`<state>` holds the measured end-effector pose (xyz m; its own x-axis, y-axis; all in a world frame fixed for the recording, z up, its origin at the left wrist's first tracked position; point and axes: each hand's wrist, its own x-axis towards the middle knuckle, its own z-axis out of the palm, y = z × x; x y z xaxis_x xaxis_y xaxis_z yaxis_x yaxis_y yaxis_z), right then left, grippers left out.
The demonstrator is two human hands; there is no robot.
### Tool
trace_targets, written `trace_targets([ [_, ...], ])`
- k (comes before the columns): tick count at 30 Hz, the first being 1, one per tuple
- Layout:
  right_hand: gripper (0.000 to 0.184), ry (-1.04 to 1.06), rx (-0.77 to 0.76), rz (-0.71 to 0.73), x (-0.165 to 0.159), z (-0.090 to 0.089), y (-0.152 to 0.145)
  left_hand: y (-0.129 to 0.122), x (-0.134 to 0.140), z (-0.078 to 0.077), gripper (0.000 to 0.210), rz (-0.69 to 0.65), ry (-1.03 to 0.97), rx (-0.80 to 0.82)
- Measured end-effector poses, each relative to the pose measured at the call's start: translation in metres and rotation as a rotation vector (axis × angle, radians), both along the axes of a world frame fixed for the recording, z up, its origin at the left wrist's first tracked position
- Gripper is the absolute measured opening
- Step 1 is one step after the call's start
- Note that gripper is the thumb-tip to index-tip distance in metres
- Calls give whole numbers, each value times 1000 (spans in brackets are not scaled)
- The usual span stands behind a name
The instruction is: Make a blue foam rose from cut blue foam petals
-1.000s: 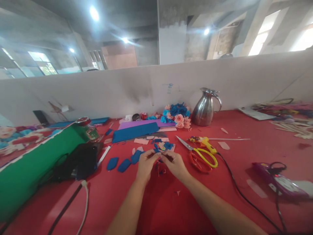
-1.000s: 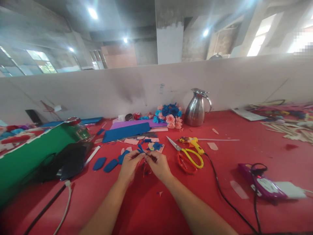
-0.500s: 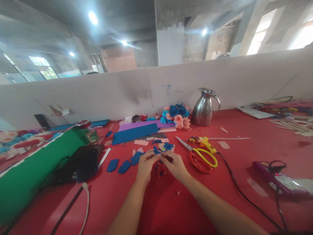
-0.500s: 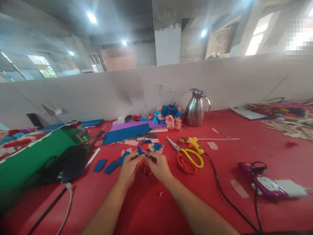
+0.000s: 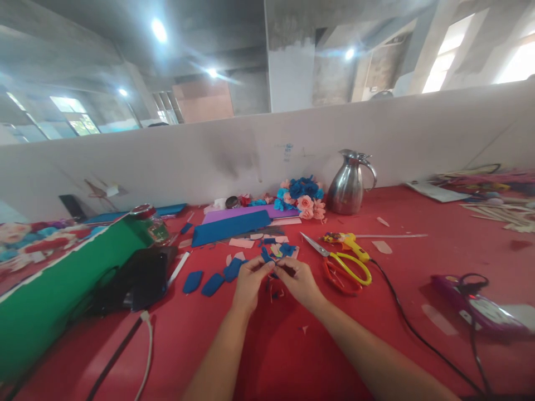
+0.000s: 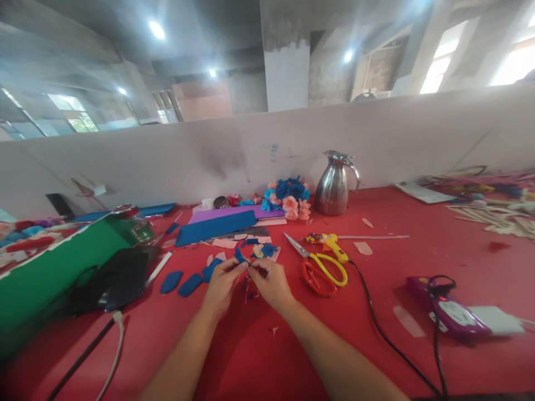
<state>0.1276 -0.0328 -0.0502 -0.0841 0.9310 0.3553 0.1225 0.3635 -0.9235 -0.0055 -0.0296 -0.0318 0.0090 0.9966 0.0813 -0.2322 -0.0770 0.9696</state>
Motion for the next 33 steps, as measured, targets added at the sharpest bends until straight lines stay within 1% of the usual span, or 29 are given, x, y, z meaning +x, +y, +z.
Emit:
trace_targets([
  [4,22,24,-32,23,0,1,-1,0,0,1,15,-22,-46,-28],
  [7,25,26,-64,46,0,3,-2,1,0,-1,15,9,-29,-20],
  [10,24,46,-78,30,0,3,-2,2,0,-3,15,27,-17,-6],
  [13,23,62,-80,16,0,2,-2,3,0,-4,16,-7,-46,-15],
  [18,22,66,-90,2,-1,1,-2,2,2,-3,19,-24,-104,-49],
  [21,23,89,-115,7,-2,3,-4,2,3,-1,23,-38,-147,-91],
  [24,24,105,-133,-35,1,9,-4,2,3,1,26,-18,-188,-135],
  [28,28,182,-185,-107,6,14,0,3,1,4,35,38,-283,-181],
  [30,29,241,-217,-114,8,14,3,3,0,6,36,27,-330,-169],
  [33,29,298,-264,-76,9,12,5,3,-1,7,36,-14,-355,-143],
])
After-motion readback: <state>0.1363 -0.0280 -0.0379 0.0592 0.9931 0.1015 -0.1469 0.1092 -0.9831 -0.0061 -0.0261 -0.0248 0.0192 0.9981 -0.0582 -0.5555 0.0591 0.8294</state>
